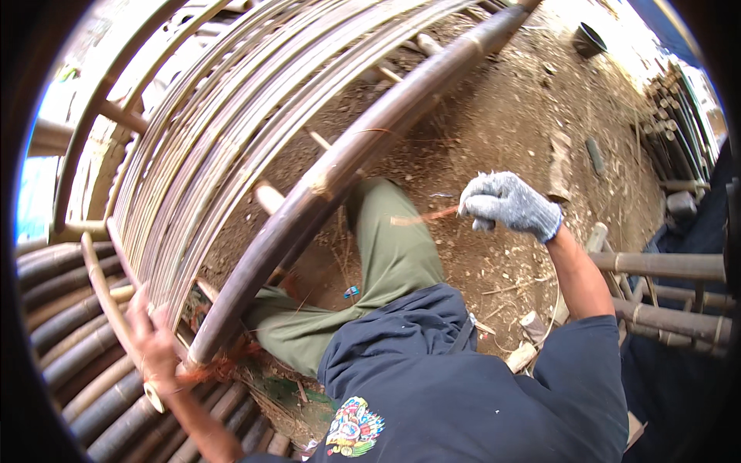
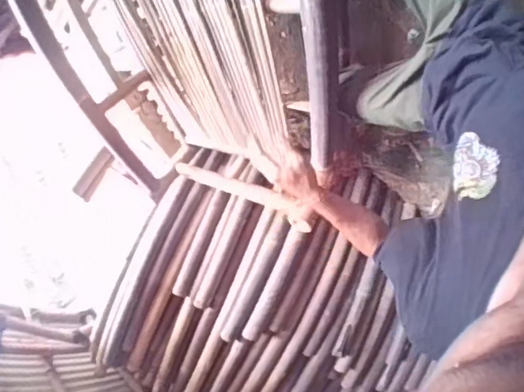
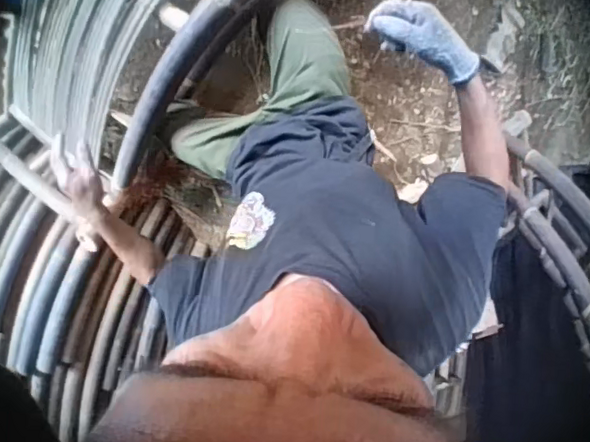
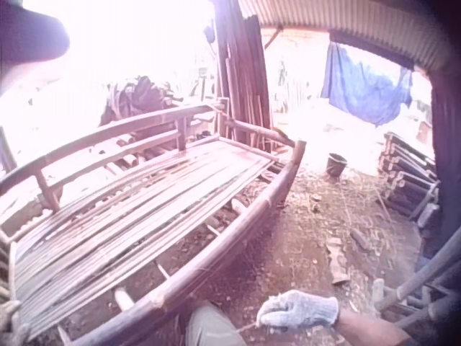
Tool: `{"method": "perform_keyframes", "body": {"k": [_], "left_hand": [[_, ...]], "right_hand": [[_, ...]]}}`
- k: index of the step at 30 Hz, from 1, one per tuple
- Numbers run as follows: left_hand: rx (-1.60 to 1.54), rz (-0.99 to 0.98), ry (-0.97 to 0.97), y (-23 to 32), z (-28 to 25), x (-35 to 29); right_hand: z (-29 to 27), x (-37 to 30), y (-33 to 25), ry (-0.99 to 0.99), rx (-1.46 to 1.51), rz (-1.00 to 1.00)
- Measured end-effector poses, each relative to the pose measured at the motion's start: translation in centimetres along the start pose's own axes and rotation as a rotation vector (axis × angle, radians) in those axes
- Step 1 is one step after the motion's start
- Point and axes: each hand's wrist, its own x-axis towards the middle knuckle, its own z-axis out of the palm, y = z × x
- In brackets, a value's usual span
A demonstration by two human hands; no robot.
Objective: The person sits on the ground and weaves a thin orange string through the slats of a bamboo structure. They use both hands to pull the string through gaps and tie it around the bamboo frame.
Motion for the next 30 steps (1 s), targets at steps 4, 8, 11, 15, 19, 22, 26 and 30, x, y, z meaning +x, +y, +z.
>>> {"method": "perform_keyframes", "body": {"k": [4,8,11,15,19,22,26,30], "left_hand": [[-0.806,0.4,-0.37,22.3,8.9,2.4],[-1.553,-0.177,-0.948,26.8,13.1,0.7],[-1.738,-0.504,-1.038,25.9,13.4,-0.4],[-1.916,-0.739,-0.966,26.1,13.5,-1.5],[-1.886,-0.758,-0.908,25.8,13.1,-2.7],[-1.903,-0.789,-0.854,25.8,13.3,-3.1],[-1.908,-0.807,-0.881,25.7,13.7,-3.2],[-1.961,-0.911,-0.898,26.2,14.3,-3.3]], "right_hand": [[2.8,-0.1,-4.2,-0.131,0.006,-0.067],[3.2,0.4,-5.2,0.037,-0.111,-0.133],[3.4,2.1,-4.0,0.33,-0.351,-0.359],[5.7,2.9,-2.0,0.422,-0.485,-0.363],[7.0,3.0,-0.6,0.66,-0.811,-0.549],[9.3,0.8,-1.6,0.778,-0.641,-0.605],[12.3,-3.2,-0.6,0.692,-0.46,-0.582],[15.0,-3.8,0.5,0.648,-0.398,-0.402]]}}
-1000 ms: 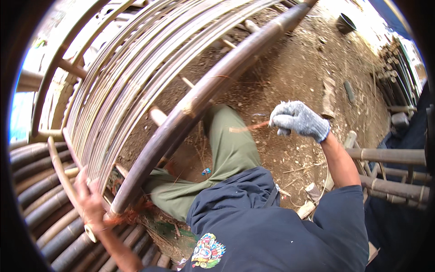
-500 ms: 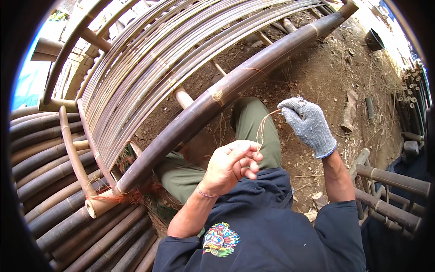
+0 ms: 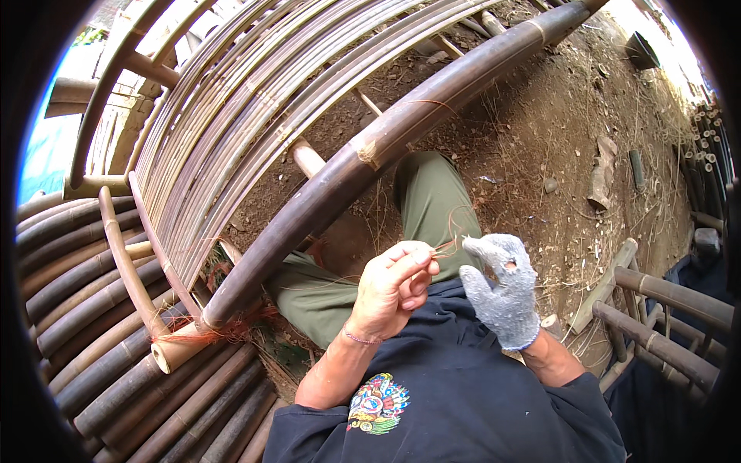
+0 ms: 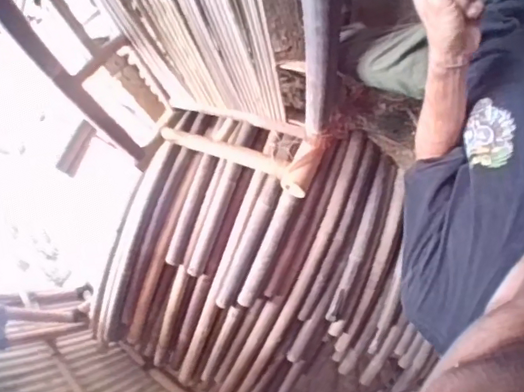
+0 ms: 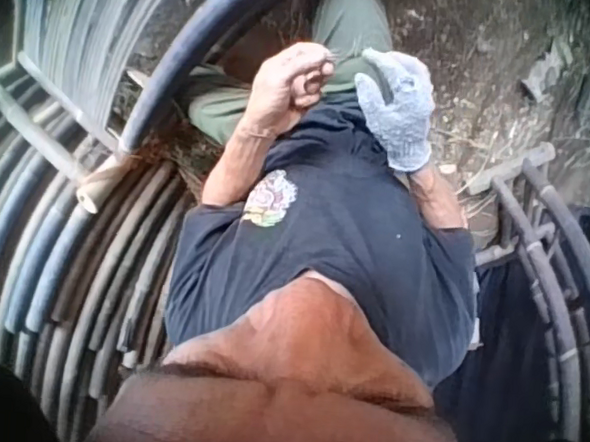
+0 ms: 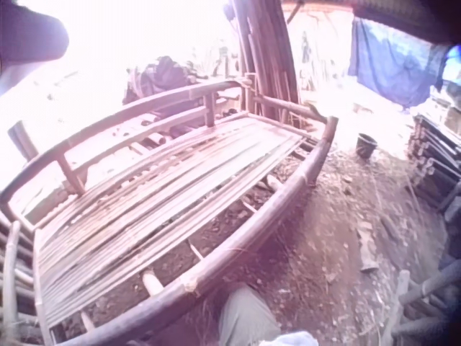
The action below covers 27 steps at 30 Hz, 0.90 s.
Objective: The person sits on the ground and weaves a thin orange string through the slats of a bamboo structure. They use both hands to pull the string through gaps and tie it around the bamboo frame.
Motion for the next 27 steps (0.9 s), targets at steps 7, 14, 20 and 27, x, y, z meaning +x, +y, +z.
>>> {"method": "perform_keyframes", "body": {"k": [7,14,20,27], "left_hand": [[-0.018,0.117,0.064,-1.2,0.2,0.5],[-0.316,0.268,0.06,-1.4,-1.4,1.5],[-0.094,0.333,0.107,1.1,-2.1,1.1],[-0.085,0.237,0.074,-0.1,-1.1,-0.3]], "right_hand": [[1.5,1.2,0.2,-0.051,-0.063,-0.169],[0.4,-0.4,-1.2,-0.321,-0.055,-0.338],[-1.6,-0.5,-1.1,-0.543,-0.043,-0.186],[-2.7,3.1,-1.2,-0.292,0.207,0.024]]}}
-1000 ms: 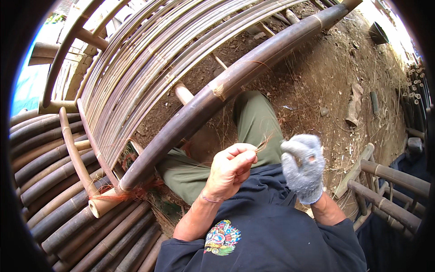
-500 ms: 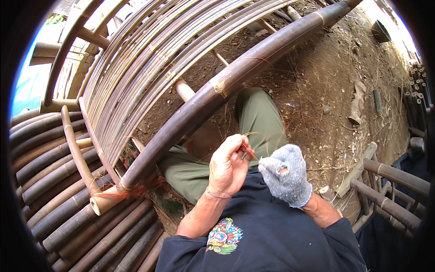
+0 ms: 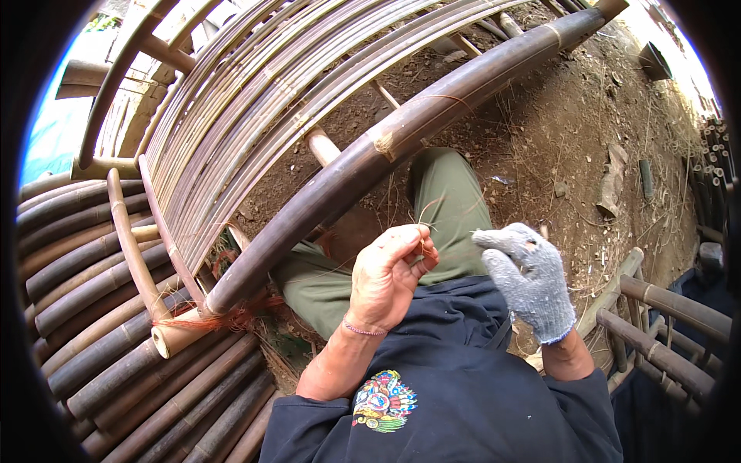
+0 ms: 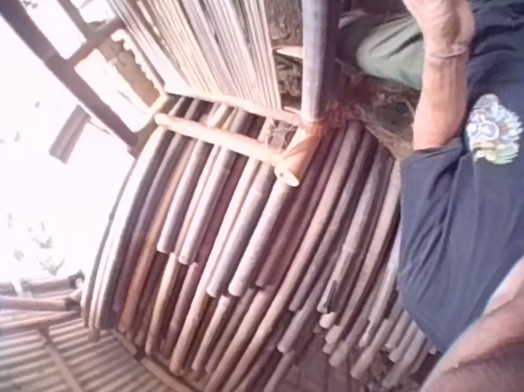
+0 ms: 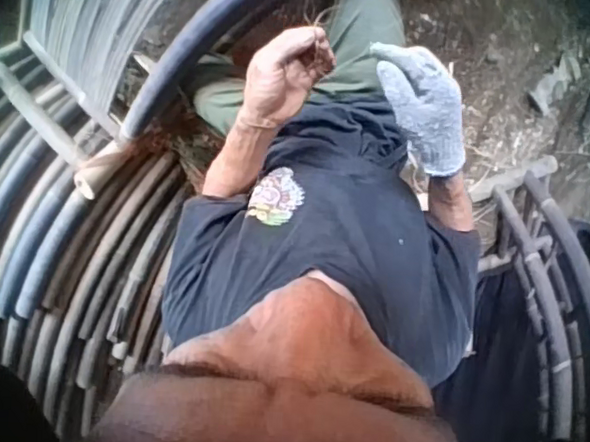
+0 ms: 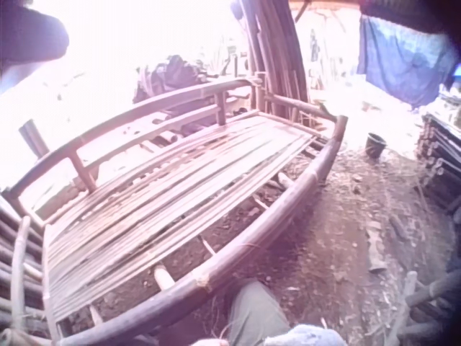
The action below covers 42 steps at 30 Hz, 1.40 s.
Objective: The person sits on the ground and weaves a thin orange string through the slats of a bamboo structure. They use both hands to pull the string through gaps and tie it around the bamboo frame.
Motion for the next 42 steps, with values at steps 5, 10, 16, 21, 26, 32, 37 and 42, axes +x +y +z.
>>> {"method": "perform_keyframes", "body": {"k": [5,10,16,21,26,32,37,42], "left_hand": [[0.031,0.024,-0.025,-0.7,0.3,-0.4],[0.066,0.052,-0.002,-0.9,0.9,-0.6],[0.077,0.103,0.003,-1.2,0.4,-0.3],[-0.011,0.128,-0.01,-1.4,-0.3,0.0],[-0.036,0.123,0.032,-2.3,-1.8,1.1],[-0.053,0.197,0.058,-0.2,-2.0,1.2],[0.055,0.221,0.026,-0.9,-0.7,-0.3],[-0.003,0.143,-0.03,-1.3,-0.6,-1.0]], "right_hand": [[1.6,1.0,-1.2,0.125,-0.014,-0.014],[2.2,2.8,-1.5,0.06,-0.008,-0.052],[3.5,3.0,-1.1,0.003,0.293,-0.01],[3.8,1.5,-0.2,-0.282,0.469,0.085],[2.1,0.0,0.4,-0.422,0.424,-0.098],[0.4,0.0,1.1,-0.035,0.559,0.283],[2.5,1.9,-0.5,0.31,-0.202,-0.059],[3.3,1.6,0.0,0.046,-0.068,-0.157]]}}
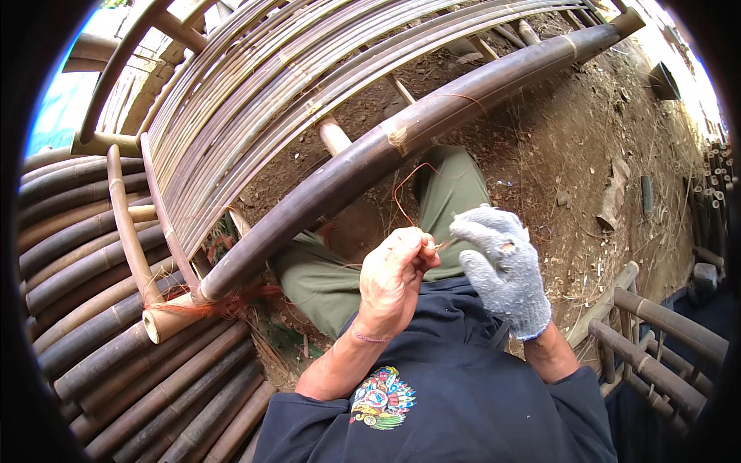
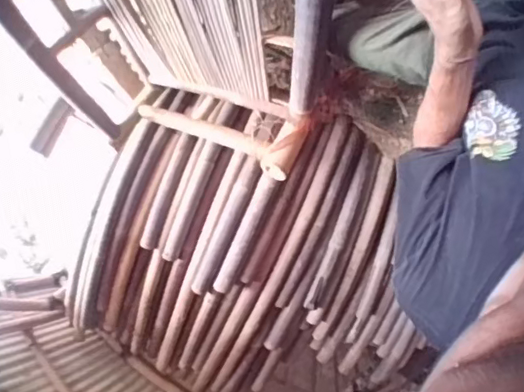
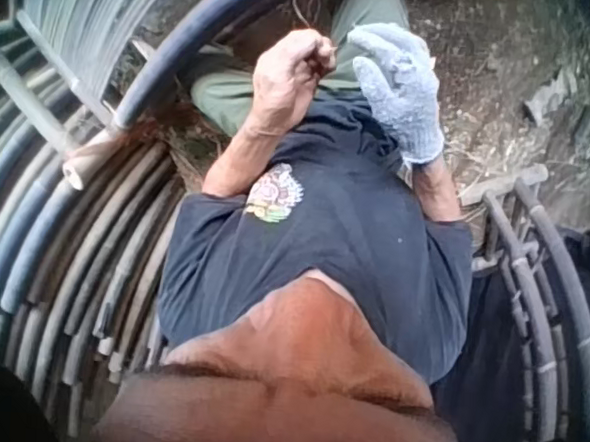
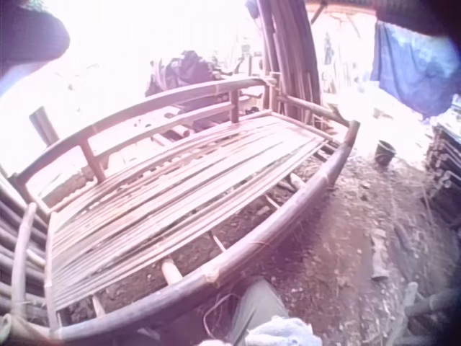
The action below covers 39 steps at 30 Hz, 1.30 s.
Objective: The person sits on the ground and weaves a thin orange string through the slats of a bamboo structure. They use both hands to pull the string through gaps and tie it around the bamboo frame.
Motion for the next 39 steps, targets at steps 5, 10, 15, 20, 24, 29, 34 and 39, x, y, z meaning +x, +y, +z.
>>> {"method": "perform_keyframes", "body": {"k": [5,10,15,20,24,29,34,39], "left_hand": [[0.078,-0.029,-0.006,0.4,0.3,-0.4],[0.058,-0.021,-0.032,0.4,0.2,-0.3],[0.009,0.105,-0.021,-0.2,0.2,-0.2],[0.086,0.423,-0.063,2.7,0.5,-0.7],[-0.174,0.533,-0.064,10.6,-3.2,-0.1],[0.104,0.784,0.183,29.6,-15.6,-1.7],[1.464,1.403,1.113,54.5,-31.8,-9.4],[1.572,1.226,0.774,51.4,-18.4,-4.6]], "right_hand": [[0.4,0.9,0.1,-0.051,0.002,-0.055],[0.7,0.2,0.6,-0.062,0.123,0.055],[1.5,-0.9,0.6,0.004,0.292,0.215],[1.3,-0.9,3.1,0.265,-0.1,0.19],[-2.1,-3.0,8.7,0.378,-0.255,0.315],[-11.2,-9.4,19.6,0.358,-0.786,0.329],[-21.4,-15.8,31.1,0.059,-1.119,0.836],[-17.5,-9.5,22.5,0.165,-1.083,0.295]]}}
